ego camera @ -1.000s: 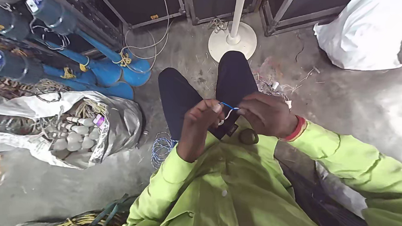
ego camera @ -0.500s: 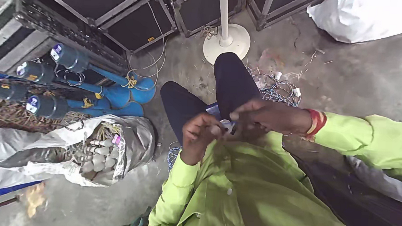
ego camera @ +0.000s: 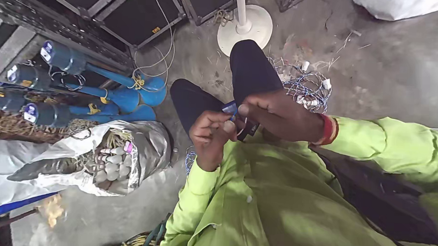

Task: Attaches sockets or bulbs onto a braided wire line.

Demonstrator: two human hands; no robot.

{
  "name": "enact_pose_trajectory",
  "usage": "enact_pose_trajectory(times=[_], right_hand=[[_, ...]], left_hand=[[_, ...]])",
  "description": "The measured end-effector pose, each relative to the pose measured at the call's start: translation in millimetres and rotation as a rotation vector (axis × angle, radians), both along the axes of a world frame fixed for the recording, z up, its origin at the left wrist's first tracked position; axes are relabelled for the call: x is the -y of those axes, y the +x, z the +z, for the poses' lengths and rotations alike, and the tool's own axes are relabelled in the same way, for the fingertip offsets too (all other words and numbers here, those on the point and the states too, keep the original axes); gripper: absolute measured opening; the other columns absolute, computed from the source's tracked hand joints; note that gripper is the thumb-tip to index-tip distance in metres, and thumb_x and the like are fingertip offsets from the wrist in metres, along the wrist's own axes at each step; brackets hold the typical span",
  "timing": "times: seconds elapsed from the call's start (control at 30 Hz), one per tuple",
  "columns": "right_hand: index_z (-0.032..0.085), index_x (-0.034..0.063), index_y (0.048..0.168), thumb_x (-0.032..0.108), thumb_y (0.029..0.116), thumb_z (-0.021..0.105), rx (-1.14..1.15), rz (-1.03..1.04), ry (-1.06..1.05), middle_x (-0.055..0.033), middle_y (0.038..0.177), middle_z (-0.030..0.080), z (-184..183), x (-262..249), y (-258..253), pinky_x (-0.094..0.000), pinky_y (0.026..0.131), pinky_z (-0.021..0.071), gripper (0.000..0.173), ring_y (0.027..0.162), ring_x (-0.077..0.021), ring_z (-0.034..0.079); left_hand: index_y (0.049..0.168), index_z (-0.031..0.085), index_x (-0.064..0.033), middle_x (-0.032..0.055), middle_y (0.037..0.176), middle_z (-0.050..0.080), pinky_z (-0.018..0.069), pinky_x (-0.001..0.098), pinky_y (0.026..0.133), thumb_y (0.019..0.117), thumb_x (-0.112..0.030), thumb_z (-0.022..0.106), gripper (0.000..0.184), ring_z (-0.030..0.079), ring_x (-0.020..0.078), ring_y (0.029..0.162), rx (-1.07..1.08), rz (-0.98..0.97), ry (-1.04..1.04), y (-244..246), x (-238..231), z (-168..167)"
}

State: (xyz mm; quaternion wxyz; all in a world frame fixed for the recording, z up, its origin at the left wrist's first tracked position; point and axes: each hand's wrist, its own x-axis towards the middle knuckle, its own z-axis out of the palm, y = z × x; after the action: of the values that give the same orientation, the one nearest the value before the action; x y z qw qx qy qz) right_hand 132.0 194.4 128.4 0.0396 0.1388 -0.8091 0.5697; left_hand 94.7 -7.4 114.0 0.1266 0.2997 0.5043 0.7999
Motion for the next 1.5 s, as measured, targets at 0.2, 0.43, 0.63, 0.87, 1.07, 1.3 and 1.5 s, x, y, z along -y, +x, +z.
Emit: enact_pose_trajectory(times=[0.2, 0.43, 0.63, 0.87, 1.07, 1.3, 1.5], right_hand=[[0.052, 0.0064, 0.063, 0.032, 0.1068, 0.042, -0.219, -0.132, 0.484, -0.007, 0.052, 0.047, -11, 1, -20, -0.0426, 0.044, 0.0378, 0.051, 0.048, -0.0246, 0.052], [0.071, 0.0039, 0.113, 0.039, 0.1065, 0.051, -0.141, -0.061, 0.416, -0.0126, 0.105, 0.071, -7, -40, -19, -0.041, 0.088, 0.0556, 0.041, 0.098, -0.022, 0.067], [0.077, 0.0147, 0.107, 0.011, 0.0966, 0.05, -0.29, 0.403, 0.573, -0.0114, 0.117, 0.068, -16, -81, 35, -0.0437, 0.091, 0.0538, 0.029, 0.109, -0.0298, 0.063], [0.08, 0.0119, 0.099, 0.024, 0.1014, 0.06, -0.235, 0.289, 0.574, -0.014, 0.112, 0.067, -28, -82, 49, -0.0416, 0.088, 0.0535, 0.024, 0.103, -0.0283, 0.063], [0.075, 0.0071, 0.092, 0.02, 0.0905, 0.075, 0.15, -0.035, 0.049, 0.0023, 0.099, 0.071, -7, -61, 61, -0.0178, 0.071, 0.0565, 0.013, 0.083, -0.0013, 0.065], [0.076, 0.0087, 0.095, 0.023, 0.0904, 0.075, 0.115, -0.064, 0.1, 0.0048, 0.09, 0.07, 0, -48, 63, -0.0177, 0.067, 0.0542, 0.015, 0.078, -0.0007, 0.063], [0.079, 0.0069, 0.093, 0.022, 0.09, 0.075, 0.028, -0.072, 0.203, 0.0001, 0.099, 0.073, 0, -43, 64, -0.0233, 0.086, 0.0573, 0.016, 0.097, -0.0058, 0.067]], left_hand=[[0.107, 0.065, -0.0114, -0.0046, 0.076, 0.063, 0.0551, 0.0222, 0.061, 0.1039, -0.013, 0.056, 0.01, 0.059, 0.0042, 0.061, 0.104, 0.107, -0.161, 4, -10, 1], [0.115, 0.068, -0.0154, -0.001, 0.087, 0.073, 0.0576, 0.0201, 0.065, 0.1077, -0.022, 0.052, 0.019, 0.069, 0.0056, 0.073, 0.4, 0.17, -0.307, 7, -8, -4], [0.136, 0.06, -0.0162, 0.0013, 0.111, 0.076, 0.0498, 0.0148, 0.058, 0.1099, -0.018, 0.044, 0.031, 0.066, 0.002, 0.071, 0.564, 0.148, -0.324, 2, -7, -3], [0.13, 0.065, -0.0151, 0.001, 0.102, 0.076, 0.0538, 0.0172, 0.064, 0.107, -0.014, 0.051, 0.027, 0.068, 0.0045, 0.075, 0.515, 0.094, -0.275, 1, -1, -1], [0.113, 0.072, 0.0007, 0.0043, 0.107, 0.072, 0.0581, 0.0264, 0.08, 0.0999, -0.007, 0.058, 0.021, 0.067, 0.0089, 0.091, 0.094, -0.022, -0.268, 7, -7, -7], [0.108, 0.078, -0.0047, 0.0069, 0.102, 0.069, 0.0582, 0.0262, 0.073, 0.0954, -0.016, 0.069, 0.019, 0.066, 0.0093, 0.085, -0.316, 0.072, -0.571, 27, -22, -3], [0.102, 0.078, -0.0037, 0.0096, 0.101, 0.071, 0.0589, 0.0319, 0.078, 0.0976, -0.012, 0.064, 0.016, 0.068, 0.0147, 0.09, -0.469, 0.147, -0.641, 27, -25, -4]])
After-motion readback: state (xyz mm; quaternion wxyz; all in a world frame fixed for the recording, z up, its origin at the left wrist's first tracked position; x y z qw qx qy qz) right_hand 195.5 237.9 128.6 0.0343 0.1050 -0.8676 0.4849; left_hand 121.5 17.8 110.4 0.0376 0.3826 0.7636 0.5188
